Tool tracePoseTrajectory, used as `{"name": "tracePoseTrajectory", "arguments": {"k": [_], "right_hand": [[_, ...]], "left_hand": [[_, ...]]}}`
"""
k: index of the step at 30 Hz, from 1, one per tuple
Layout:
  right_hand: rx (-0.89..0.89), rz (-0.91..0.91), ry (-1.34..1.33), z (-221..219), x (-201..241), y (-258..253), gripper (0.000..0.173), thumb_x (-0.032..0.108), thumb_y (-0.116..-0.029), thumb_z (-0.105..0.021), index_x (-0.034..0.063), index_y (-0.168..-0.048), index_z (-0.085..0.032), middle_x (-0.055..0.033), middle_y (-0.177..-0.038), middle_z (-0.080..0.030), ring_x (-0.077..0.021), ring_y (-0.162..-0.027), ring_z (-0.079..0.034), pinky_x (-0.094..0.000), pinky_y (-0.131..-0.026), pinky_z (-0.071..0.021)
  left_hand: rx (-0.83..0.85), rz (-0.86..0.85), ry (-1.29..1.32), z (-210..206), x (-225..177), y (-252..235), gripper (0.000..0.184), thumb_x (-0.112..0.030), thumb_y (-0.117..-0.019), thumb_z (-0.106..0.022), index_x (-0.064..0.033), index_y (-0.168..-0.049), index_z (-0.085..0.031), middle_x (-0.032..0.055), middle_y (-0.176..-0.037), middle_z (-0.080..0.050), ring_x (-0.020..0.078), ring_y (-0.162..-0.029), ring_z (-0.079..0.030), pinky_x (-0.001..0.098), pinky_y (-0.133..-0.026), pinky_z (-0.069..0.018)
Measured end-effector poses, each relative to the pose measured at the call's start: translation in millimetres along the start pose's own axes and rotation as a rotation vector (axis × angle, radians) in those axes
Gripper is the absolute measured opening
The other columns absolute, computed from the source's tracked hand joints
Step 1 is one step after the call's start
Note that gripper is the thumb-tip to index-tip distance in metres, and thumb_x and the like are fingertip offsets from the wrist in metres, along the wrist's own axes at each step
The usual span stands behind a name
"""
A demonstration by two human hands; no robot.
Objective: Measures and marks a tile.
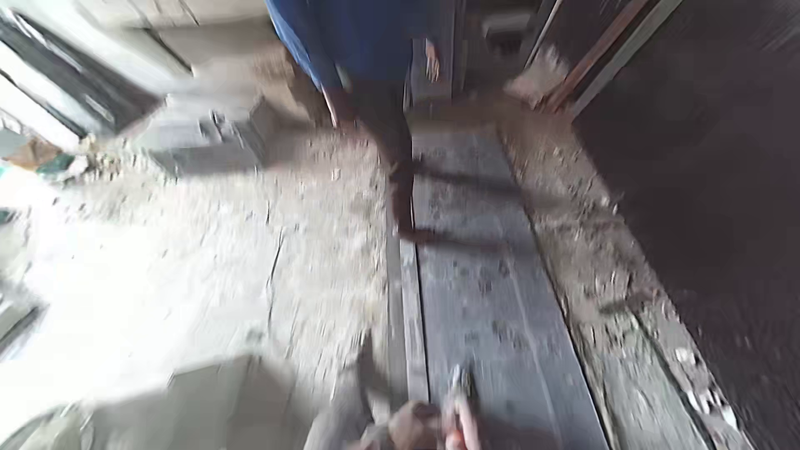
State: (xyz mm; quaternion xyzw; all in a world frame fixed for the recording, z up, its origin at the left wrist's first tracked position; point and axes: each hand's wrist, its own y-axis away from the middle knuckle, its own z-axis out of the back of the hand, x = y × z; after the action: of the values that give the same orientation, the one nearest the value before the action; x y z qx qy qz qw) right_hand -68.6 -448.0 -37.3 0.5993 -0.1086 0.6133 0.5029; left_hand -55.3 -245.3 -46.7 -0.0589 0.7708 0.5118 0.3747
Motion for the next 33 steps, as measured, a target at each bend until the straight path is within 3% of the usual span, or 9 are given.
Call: {"name": "tracePoseTrajectory", "arguments": {"k": [4,9,13,16,19,23,27,30,33], "right_hand": [[0.300,-0.152,0.086,36.7,-72.3,-4.9,0.043,0.023,-0.0901,-0.061,0.0034,-0.128,-0.054,-0.0136,-0.098,-0.066,-0.0250,-0.089,-0.067,-0.0440,-0.081,-0.0554],[0.442,-0.318,0.356,37.9,-193.2,-55.0,0.042,0.023,-0.0916,-0.060,0.0046,-0.130,-0.062,-0.0191,-0.107,-0.071,-0.0349,-0.100,-0.070,-0.0535,-0.090,-0.0550],[0.370,-0.318,0.618,31.2,-340.6,-138.1,0.031,0.022,-0.0918,-0.063,0.0013,-0.114,-0.070,-0.0215,-0.106,-0.071,-0.0404,-0.102,-0.069,-0.0576,-0.090,-0.0544],[0.442,-0.290,0.733,24.3,-454.9,-206.4,0.036,0.033,-0.1019,-0.059,0.0017,-0.115,-0.070,-0.0225,-0.108,-0.071,-0.0420,-0.104,-0.069,-0.0605,-0.090,-0.0539],[0.544,-0.286,0.703,3.8,-531.3,-284.6,0.034,0.031,-0.1033,-0.061,0.0004,-0.112,-0.072,-0.0227,-0.109,-0.071,-0.0417,-0.105,-0.068,-0.0607,-0.093,-0.0516],[0.644,-0.247,0.664,-36.3,-593.4,-373.3,0.029,0.026,-0.1010,-0.063,0.0002,-0.102,-0.075,-0.0196,-0.103,-0.073,-0.0367,-0.100,-0.070,-0.0590,-0.090,-0.0520],[0.765,-0.323,0.815,-76.2,-629.1,-409.9,0.035,0.037,-0.1023,-0.061,0.0054,-0.106,-0.076,-0.0176,-0.103,-0.074,-0.0375,-0.103,-0.069,-0.0614,-0.090,-0.0513],[0.745,-0.306,0.903,-102.6,-643.7,-412.9,0.037,0.039,-0.1030,-0.059,0.0059,-0.107,-0.076,-0.0179,-0.104,-0.074,-0.0390,-0.103,-0.070,-0.0622,-0.089,-0.0519],[0.672,-0.259,0.901,-105.3,-648.1,-404.8,0.038,0.037,-0.1038,-0.056,0.0047,-0.104,-0.076,-0.0186,-0.095,-0.074,-0.0389,-0.093,-0.072,-0.0638,-0.082,-0.0531]], "left_hand": [[-0.014,0.022,0.206,-46.7,44.0,-62.6,0.031,-0.033,-0.0955,-0.070,-0.0032,-0.095,-0.064,0.0003,-0.077,-0.063,0.0091,-0.069,-0.062,0.0316,-0.071,-0.0557],[-0.183,-0.032,0.474,-46.2,145.2,-156.9,0.027,-0.027,-0.0882,-0.080,-0.0091,-0.086,-0.060,-0.0063,-0.069,-0.059,0.0054,-0.063,-0.060,0.0264,-0.066,-0.0553],[-0.427,0.015,0.628,12.8,254.6,-250.8,0.024,-0.023,-0.0936,-0.074,-0.0085,-0.084,-0.058,-0.0041,-0.068,-0.061,0.0085,-0.061,-0.062,0.0296,-0.066,-0.0576],[-0.525,0.118,0.692,51.5,346.9,-306.0,0.025,-0.021,-0.0973,-0.071,-0.0097,-0.082,-0.055,-0.0044,-0.066,-0.058,0.0081,-0.059,-0.060,0.0290,-0.066,-0.0569],[-0.635,0.223,0.811,71.9,416.7,-349.0,0.025,-0.020,-0.0986,-0.070,-0.0085,-0.082,-0.056,-0.0023,-0.068,-0.060,0.0085,-0.059,-0.060,0.0284,-0.065,-0.0563],[-0.931,0.353,0.931,66.4,469.8,-403.1,0.022,-0.019,-0.1025,-0.063,-0.0039,-0.087,-0.057,0.0013,-0.071,-0.060,0.0091,-0.061,-0.061,0.0269,-0.063,-0.0553],[-1.097,0.590,1.170,51.1,510.4,-455.4,0.028,-0.026,-0.1081,-0.055,0.0011,-0.102,-0.058,0.0097,-0.080,-0.064,0.0154,-0.065,-0.065,0.0311,-0.064,-0.0576],[-1.187,0.549,1.333,54.7,525.4,-486.0,0.036,-0.030,-0.1082,-0.055,0.0038,-0.119,-0.051,0.0149,-0.088,-0.064,0.0211,-0.071,-0.068,0.0369,-0.069,-0.0599],[-1.281,0.386,1.482,70.5,514.7,-504.9,0.033,-0.025,-0.1095,-0.052,0.0031,-0.126,-0.046,0.0131,-0.087,-0.066,0.0187,-0.069,-0.071,0.0332,-0.067,-0.0626]]}}
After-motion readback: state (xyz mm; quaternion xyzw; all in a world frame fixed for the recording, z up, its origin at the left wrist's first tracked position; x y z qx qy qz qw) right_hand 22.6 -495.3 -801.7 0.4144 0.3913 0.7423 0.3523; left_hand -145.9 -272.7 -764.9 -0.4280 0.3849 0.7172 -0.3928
